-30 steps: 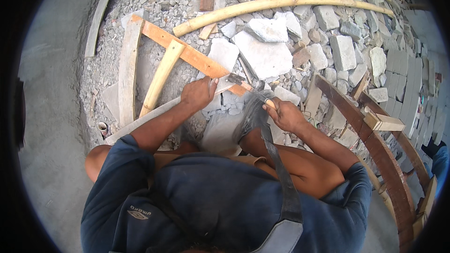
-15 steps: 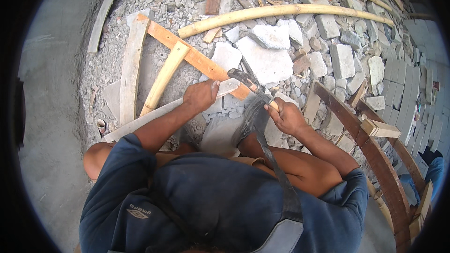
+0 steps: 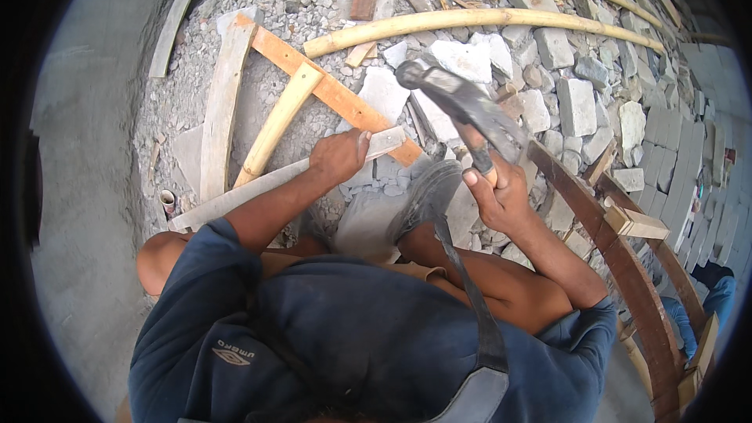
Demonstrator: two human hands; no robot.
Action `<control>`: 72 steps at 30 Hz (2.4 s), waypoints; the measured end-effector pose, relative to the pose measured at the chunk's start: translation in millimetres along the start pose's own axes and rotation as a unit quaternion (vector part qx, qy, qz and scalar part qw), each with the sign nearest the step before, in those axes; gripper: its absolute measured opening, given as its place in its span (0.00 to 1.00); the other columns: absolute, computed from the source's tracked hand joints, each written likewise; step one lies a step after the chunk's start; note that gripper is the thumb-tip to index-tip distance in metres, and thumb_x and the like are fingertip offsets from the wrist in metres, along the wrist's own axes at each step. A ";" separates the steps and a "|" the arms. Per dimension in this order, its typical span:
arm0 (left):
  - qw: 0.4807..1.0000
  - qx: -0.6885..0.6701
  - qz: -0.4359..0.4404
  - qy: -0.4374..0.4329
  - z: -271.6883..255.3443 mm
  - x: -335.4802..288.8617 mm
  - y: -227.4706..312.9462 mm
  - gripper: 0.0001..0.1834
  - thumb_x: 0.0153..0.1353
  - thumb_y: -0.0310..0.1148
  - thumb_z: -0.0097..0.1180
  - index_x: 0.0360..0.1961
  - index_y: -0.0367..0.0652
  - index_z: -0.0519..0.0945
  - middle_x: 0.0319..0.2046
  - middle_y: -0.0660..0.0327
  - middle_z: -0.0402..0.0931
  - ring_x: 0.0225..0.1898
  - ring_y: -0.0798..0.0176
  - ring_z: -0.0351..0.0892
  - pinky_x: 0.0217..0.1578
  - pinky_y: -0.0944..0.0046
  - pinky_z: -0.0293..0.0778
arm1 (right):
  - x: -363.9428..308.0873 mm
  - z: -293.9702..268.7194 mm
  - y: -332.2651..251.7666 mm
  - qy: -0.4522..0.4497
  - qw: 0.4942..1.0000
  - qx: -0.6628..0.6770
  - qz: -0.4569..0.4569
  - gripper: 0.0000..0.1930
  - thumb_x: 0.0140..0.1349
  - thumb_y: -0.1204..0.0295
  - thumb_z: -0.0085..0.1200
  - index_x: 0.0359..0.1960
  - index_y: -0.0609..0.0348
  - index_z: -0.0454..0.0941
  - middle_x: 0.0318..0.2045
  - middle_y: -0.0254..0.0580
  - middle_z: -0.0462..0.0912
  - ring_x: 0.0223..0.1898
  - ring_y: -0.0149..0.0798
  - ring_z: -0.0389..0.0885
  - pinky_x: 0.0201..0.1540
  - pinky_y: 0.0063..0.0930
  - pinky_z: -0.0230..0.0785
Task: The person assembles a wooden frame by nailing wooden planks and bamboo poles together. They use a hammer to drive nails into the joints, repositioning the pieces to secure the structure.
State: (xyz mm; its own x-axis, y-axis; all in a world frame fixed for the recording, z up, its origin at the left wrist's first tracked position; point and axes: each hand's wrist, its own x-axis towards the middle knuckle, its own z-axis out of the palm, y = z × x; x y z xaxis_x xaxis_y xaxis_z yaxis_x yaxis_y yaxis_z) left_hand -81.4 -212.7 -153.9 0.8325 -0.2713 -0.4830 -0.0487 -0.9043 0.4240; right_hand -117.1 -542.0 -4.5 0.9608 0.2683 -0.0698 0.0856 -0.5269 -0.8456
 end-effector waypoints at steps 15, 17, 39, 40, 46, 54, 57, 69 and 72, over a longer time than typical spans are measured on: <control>1.000 0.002 -0.012 -0.016 -7.0 -4.3 8.7 0.29 0.84 0.50 0.39 0.45 0.39 0.86 0.36 0.42 0.90 0.40 0.39 0.92 0.46 0.41 0.85 | -15.3 20.9 52.5 -0.114 0.990 0.019 0.081 0.25 0.76 0.54 0.61 0.31 0.67 0.78 0.21 0.58 0.79 0.23 0.49 0.81 0.30 0.43 0.72; 1.000 0.001 -0.008 -0.017 -4.3 -3.3 6.6 0.29 0.84 0.49 0.38 0.45 0.39 0.86 0.36 0.42 0.90 0.41 0.39 0.92 0.47 0.41 0.85 | -15.5 42.7 68.0 -0.211 0.944 -0.175 0.181 0.23 0.75 0.54 0.63 0.32 0.66 0.80 0.22 0.60 0.81 0.24 0.58 0.82 0.31 0.46 0.74; 1.000 -0.008 0.020 0.005 0.9 -2.2 5.1 0.27 0.84 0.47 0.37 0.46 0.40 0.86 0.38 0.44 0.90 0.41 0.39 0.91 0.47 0.40 0.84 | -21.6 32.7 105.2 -0.149 0.978 -0.133 0.059 0.19 0.73 0.62 0.64 0.27 0.61 0.77 0.21 0.50 0.79 0.21 0.41 0.77 0.27 0.38 0.69; 1.000 -0.008 0.014 0.016 2.5 -0.9 0.3 0.27 0.84 0.47 0.37 0.46 0.40 0.86 0.38 0.44 0.90 0.41 0.39 0.91 0.47 0.40 0.84 | -22.6 48.9 116.3 -0.223 0.925 -0.197 0.237 0.19 0.71 0.61 0.66 0.29 0.63 0.80 0.23 0.53 0.82 0.22 0.43 0.80 0.27 0.38 0.71; 1.000 -0.014 -0.007 0.015 1.1 -0.9 -3.4 0.27 0.84 0.46 0.38 0.44 0.40 0.87 0.39 0.44 0.90 0.41 0.39 0.91 0.47 0.40 0.84 | 19.4 6.8 2.8 -0.040 0.999 0.029 0.006 0.16 0.75 0.67 0.61 0.31 0.65 0.77 0.22 0.41 0.79 0.23 0.37 0.75 0.29 0.36 0.69; 0.999 -0.026 0.002 0.021 3.6 -5.1 -8.0 0.26 0.83 0.46 0.39 0.44 0.39 0.87 0.40 0.44 0.90 0.42 0.39 0.91 0.48 0.41 0.84 | 10.7 30.4 97.7 -0.075 0.966 -0.122 0.214 0.20 0.73 0.64 0.65 0.25 0.64 0.76 0.18 0.45 0.76 0.20 0.37 0.72 0.27 0.38 0.66; 0.999 -0.032 -0.007 0.017 0.4 -4.2 -3.7 0.26 0.83 0.45 0.39 0.44 0.39 0.86 0.40 0.45 0.90 0.42 0.39 0.91 0.49 0.41 0.84 | 25.3 -0.9 28.0 0.061 0.990 0.057 0.111 0.20 0.77 0.67 0.61 0.25 0.62 0.74 0.17 0.33 0.75 0.19 0.31 0.69 0.25 0.34 0.62; 0.999 -0.031 -0.016 0.000 4.4 -5.3 -4.1 0.27 0.83 0.45 0.38 0.43 0.39 0.87 0.41 0.44 0.90 0.44 0.40 0.91 0.51 0.42 0.84 | 10.9 15.3 46.9 -0.012 0.991 -0.009 0.137 0.17 0.72 0.59 0.64 0.35 0.63 0.83 0.26 0.57 0.86 0.30 0.62 0.87 0.37 0.48 0.78; 0.999 -0.021 -0.022 0.010 4.3 0.1 -1.7 0.26 0.82 0.45 0.39 0.43 0.39 0.87 0.40 0.44 0.90 0.43 0.40 0.91 0.50 0.41 0.84 | -1.4 28.2 105.9 -0.100 0.979 -0.148 0.097 0.17 0.70 0.60 0.64 0.35 0.63 0.82 0.27 0.59 0.86 0.32 0.64 0.88 0.38 0.50 0.78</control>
State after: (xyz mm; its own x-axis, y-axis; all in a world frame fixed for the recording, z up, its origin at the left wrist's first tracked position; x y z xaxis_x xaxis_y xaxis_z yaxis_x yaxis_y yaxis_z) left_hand -83.6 -212.6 -158.0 0.8443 -0.2245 -0.4866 0.0112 -0.9004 0.4349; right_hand -116.9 -575.3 -108.9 0.8985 0.2760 -0.3415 0.0072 -0.7870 -0.6170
